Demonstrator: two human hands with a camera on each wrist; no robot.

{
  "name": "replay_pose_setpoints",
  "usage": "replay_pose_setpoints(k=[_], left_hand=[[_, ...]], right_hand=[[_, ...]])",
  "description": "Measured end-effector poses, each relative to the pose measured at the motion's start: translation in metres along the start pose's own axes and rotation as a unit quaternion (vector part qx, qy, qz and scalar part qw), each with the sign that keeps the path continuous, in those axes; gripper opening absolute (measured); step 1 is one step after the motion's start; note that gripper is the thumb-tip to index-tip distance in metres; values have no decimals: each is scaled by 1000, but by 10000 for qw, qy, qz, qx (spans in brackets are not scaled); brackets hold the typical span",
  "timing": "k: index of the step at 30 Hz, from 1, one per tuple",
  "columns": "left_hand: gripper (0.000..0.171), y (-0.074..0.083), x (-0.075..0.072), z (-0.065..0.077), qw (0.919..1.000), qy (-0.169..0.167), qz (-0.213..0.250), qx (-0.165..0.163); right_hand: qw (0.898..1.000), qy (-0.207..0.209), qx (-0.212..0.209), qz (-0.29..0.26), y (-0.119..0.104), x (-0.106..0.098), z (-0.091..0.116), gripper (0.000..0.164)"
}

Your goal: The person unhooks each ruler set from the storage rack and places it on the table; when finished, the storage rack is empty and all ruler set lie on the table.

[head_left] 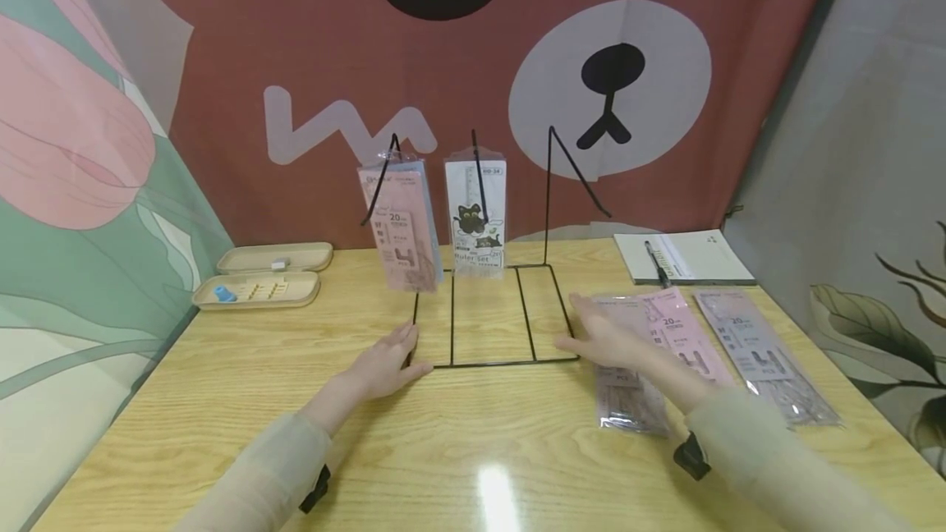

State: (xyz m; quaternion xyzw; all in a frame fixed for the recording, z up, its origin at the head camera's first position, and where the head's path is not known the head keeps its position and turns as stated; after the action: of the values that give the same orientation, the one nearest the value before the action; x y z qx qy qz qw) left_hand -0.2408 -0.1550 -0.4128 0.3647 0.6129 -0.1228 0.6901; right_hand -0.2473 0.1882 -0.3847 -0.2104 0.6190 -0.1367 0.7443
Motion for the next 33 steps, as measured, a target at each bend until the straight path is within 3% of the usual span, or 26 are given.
replay_pose_setpoints(k=[6,14,28,33], left_hand=[[74,-1,0,0,10000,-3,22,32],[74,-1,0,-2,10000,-70,-22,49],[75,-1,1,0,10000,2,6,6],[73,-5,-2,1,9980,96,615,-71]], right_hand=[[9995,-232,-25,192,-6,10,-13,89],[9958,-773,448,219,-3,14,-20,102],[9948,-886,315,394,2,16,-15,98],[9946,-926,334,344,2,17,-14,97]])
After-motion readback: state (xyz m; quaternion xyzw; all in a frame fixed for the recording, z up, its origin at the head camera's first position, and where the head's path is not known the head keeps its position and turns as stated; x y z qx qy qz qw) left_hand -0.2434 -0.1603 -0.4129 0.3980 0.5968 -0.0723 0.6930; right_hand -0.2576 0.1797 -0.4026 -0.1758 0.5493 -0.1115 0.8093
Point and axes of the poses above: each hand's wrist, its own z-axis away from the middle knuckle, its own x-axis out of the palm, y = z × x, the point moved 2 cm from there along -z, towards the middle knuckle, and after that the axes turned 15 degrees about x, right-handed, at the moved point
